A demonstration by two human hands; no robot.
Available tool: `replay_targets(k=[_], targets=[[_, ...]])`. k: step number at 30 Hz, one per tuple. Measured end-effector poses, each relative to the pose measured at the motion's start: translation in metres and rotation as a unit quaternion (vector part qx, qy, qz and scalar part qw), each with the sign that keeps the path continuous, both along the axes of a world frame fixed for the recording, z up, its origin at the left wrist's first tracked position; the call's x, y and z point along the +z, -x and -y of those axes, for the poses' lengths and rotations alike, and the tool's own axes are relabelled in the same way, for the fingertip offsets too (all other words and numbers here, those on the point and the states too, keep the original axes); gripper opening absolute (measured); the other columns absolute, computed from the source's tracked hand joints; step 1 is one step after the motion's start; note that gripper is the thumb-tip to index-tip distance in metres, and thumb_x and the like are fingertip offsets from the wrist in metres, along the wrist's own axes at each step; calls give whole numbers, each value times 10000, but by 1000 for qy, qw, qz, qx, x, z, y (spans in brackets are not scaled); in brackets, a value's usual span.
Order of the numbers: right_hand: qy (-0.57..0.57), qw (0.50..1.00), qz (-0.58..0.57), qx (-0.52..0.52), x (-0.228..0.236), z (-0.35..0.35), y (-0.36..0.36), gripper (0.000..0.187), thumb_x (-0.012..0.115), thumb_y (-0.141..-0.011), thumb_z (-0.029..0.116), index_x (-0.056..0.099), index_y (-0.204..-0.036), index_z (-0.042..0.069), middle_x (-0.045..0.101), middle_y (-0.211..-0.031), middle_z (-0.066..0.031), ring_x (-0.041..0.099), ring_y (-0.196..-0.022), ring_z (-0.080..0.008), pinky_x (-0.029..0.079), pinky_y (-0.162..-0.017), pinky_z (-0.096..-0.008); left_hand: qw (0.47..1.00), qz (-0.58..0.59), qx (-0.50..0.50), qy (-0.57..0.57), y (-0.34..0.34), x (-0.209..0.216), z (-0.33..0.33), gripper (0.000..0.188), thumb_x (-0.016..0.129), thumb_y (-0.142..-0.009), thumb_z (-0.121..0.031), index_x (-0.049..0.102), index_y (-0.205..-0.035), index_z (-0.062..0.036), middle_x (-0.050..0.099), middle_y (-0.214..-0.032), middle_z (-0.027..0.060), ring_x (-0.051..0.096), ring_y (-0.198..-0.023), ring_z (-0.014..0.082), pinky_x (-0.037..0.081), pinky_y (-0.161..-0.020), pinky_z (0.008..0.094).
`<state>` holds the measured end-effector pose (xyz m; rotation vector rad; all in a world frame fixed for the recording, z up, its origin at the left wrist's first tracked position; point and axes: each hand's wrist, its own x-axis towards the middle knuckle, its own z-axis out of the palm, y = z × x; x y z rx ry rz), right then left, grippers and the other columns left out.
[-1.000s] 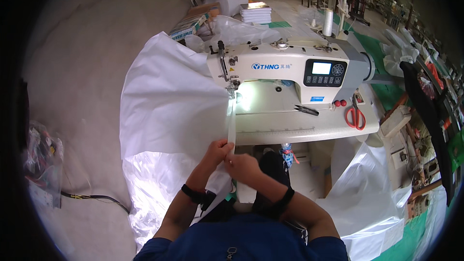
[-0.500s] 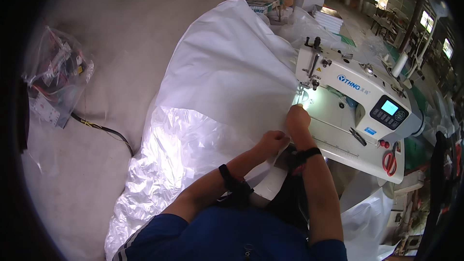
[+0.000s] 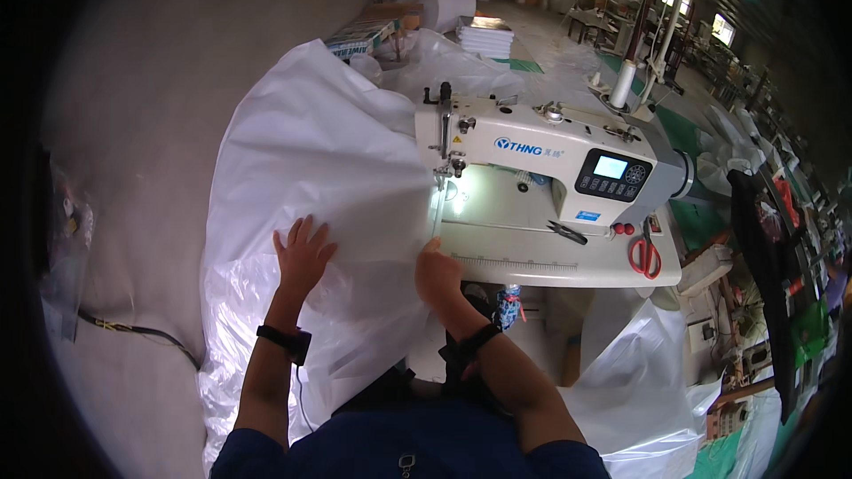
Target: Using an industrial sewing machine to stitch together large white plastic or foam sheets.
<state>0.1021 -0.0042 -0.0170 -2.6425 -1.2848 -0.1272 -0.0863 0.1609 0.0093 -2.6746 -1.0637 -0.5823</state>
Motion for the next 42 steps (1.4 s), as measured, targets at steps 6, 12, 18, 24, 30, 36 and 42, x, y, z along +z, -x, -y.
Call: replay_targets(k=[6,12,18,24,30,36,42], targets=[[30,999,-12,8,12,-19,-17,455,513,-782,89,474,-1191,-108,652,-713,-129,659,-645,-249,519,-572,-334,998,-9,-24,59,-22,-13,-44,404,532,-847,-411,546,-1199,-213,405,-1348,59,340,-1273,239,219,-990,620],[46,999,-12,-12,15,-44,-41,441,480,-808,75,452,-1203,-119,657,-734,-118,656,-652,-245,512,-565,-328,993,-20,-37,106,-51,-10,-76,440,483,-869,-423,508,-1254,-211,374,-1380,64,318,-1287,249,216,-1005,605],[24,999,-33,-22,15,-60,-58,460,465,-824,78,413,-1235,-121,663,-779,-129,659,-697,-256,508,-589,-340,992,-30,-47,113,-80,-5,-103,453,450,-889,-412,464,-1290,-204,354,-1396,58,289,-1305,230,195,-1017,606],[51,996,-61,-39,13,-65,-66,463,460,-830,84,409,-1255,-92,666,-804,-128,659,-723,-261,506,-600,-351,984,-69,-32,158,-108,-4,-128,490,375,-907,-451,399,-1339,-222,268,-1451,44,216,-1343,207,159,-1034,603],[20,999,-26,-34,13,-75,-78,390,452,-861,118,470,-1205,-63,666,-753,-76,658,-672,-236,509,-579,-340,977,-108,14,185,-127,1,-137,490,359,-910,-449,384,-1350,-234,246,-1464,40,213,-1347,201,155,-1031,610],[-89,971,-213,-57,16,-25,-53,333,506,-832,234,534,-1032,-32,646,-878,-180,641,-827,-311,498,-713,-423,984,-137,36,108,-76,31,-108,549,472,-841,-512,437,-1318,-243,239,-1462,63,191,-1348,319,149,-1014,643],[-45,676,-735,28,-27,29,34,398,654,-810,327,582,-1064,29,636,-899,-75,611,-810,-149,516,-663,-295,966,-15,160,202,16,22,-94,553,457,-828,-566,498,-1270,-237,343,-1400,88,225,-1311,380,127,-996,675]])
